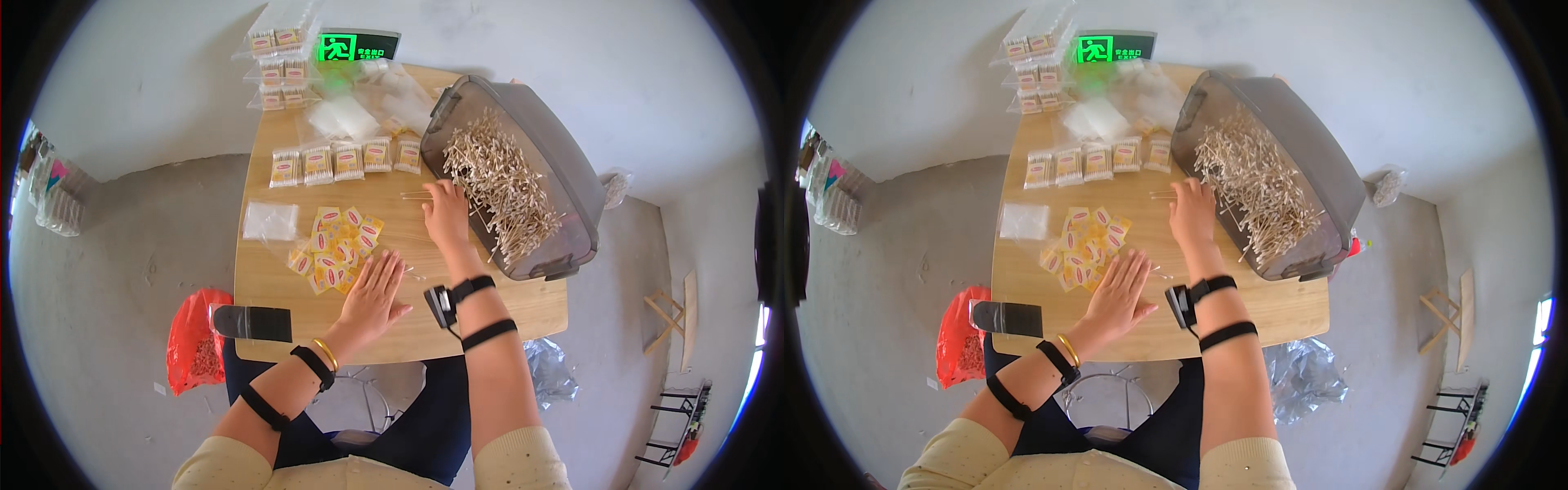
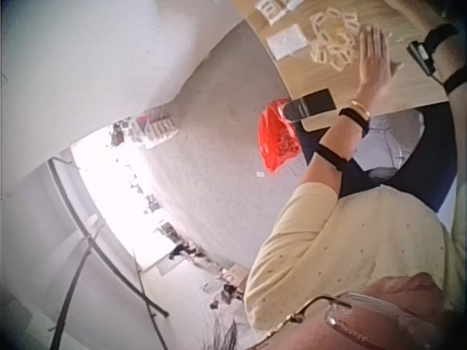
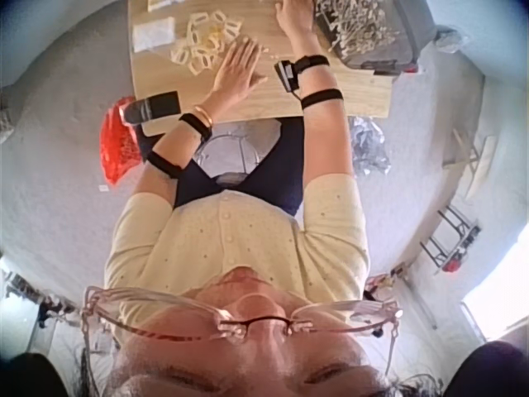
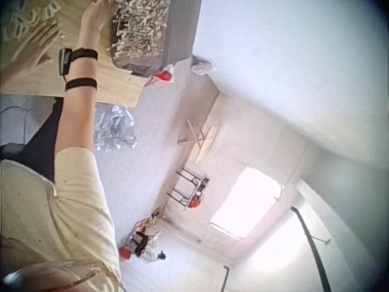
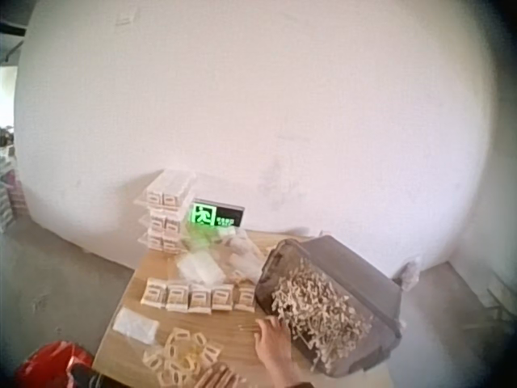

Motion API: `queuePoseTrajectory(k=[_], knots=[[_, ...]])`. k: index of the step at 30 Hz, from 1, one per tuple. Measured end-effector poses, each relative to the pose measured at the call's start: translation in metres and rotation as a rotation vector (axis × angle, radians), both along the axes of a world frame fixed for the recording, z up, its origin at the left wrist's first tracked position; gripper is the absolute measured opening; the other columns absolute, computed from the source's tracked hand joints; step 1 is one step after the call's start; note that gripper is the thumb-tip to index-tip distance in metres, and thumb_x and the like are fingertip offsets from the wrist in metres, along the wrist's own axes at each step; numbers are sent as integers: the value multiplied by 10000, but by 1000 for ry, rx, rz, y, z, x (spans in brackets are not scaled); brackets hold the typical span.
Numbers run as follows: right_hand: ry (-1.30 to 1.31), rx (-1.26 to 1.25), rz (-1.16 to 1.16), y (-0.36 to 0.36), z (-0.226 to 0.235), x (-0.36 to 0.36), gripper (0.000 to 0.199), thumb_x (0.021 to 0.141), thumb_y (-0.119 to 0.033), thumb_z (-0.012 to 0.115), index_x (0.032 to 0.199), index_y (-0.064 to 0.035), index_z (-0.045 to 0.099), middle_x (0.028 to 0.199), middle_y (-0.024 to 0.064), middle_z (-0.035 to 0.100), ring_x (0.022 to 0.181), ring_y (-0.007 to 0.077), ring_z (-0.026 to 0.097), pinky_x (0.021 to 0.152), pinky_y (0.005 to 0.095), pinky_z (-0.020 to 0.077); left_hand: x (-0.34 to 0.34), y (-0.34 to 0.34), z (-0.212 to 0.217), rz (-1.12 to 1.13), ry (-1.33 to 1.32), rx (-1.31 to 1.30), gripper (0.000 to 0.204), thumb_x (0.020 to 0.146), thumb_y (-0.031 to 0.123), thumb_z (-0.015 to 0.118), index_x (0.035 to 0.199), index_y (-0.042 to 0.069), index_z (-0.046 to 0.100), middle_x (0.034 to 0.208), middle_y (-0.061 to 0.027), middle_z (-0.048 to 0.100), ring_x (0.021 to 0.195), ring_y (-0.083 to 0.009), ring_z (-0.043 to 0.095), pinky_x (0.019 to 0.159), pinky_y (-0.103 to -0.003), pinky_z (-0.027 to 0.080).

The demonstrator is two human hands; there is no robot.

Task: Counting and placing cotton swabs into individual plastic pouches at a workstation.

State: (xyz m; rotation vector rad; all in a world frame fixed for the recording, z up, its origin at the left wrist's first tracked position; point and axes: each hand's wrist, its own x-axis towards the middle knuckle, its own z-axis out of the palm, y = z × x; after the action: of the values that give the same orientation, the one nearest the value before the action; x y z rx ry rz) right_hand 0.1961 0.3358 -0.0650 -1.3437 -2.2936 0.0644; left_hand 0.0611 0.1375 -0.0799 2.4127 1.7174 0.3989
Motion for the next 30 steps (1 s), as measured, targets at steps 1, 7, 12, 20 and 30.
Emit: queuePoseTrajectory(k=[1,7,12,20,30], knots=[[-57,68,-7,8,-3,-1,252,783,-143,751,1006,-111,637,1060,94,584,1085,306,519,907,426,432,1,2,0,9,-3,3,825,966,540,452,1500,-57,257,1576,-214,246,1484,-350,200,1221,-483,152],[-74,-99,49,-6,-5,-5,155,751,-120,763,854,-122,648,970,82,540,1007,315,509,900,432,431,-4,-21,0,-54,5,-12,837,955,541,473,1484,-78,278,1561,-220,275,1470,-348,241,1201,-486,218],[41,-258,168,-81,-5,16,97,767,-104,741,805,-114,652,936,80,568,977,316,524,867,445,431,-1,-47,4,-83,5,-34,843,944,556,478,1474,-75,302,1561,-213,284,1475,-340,234,1199,-498,209],[233,-356,135,-149,-10,35,117,793,-79,709,893,-92,649,954,85,601,955,340,541,846,463,449,10,-57,13,-36,217,-47,871,942,608,414,1512,-34,269,1601,-155,244,1500,-285,188,1222,-483,111],[-260,99,-16,-24,4,46,272,838,-61,608,1104,-82,661,1218,57,567,1173,287,480,976,422,421,12,-49,6,-39,65,-21,793,973,520,444,1499,-52,282,1579,-194,266,1493,-312,199,1214,-485,166]])
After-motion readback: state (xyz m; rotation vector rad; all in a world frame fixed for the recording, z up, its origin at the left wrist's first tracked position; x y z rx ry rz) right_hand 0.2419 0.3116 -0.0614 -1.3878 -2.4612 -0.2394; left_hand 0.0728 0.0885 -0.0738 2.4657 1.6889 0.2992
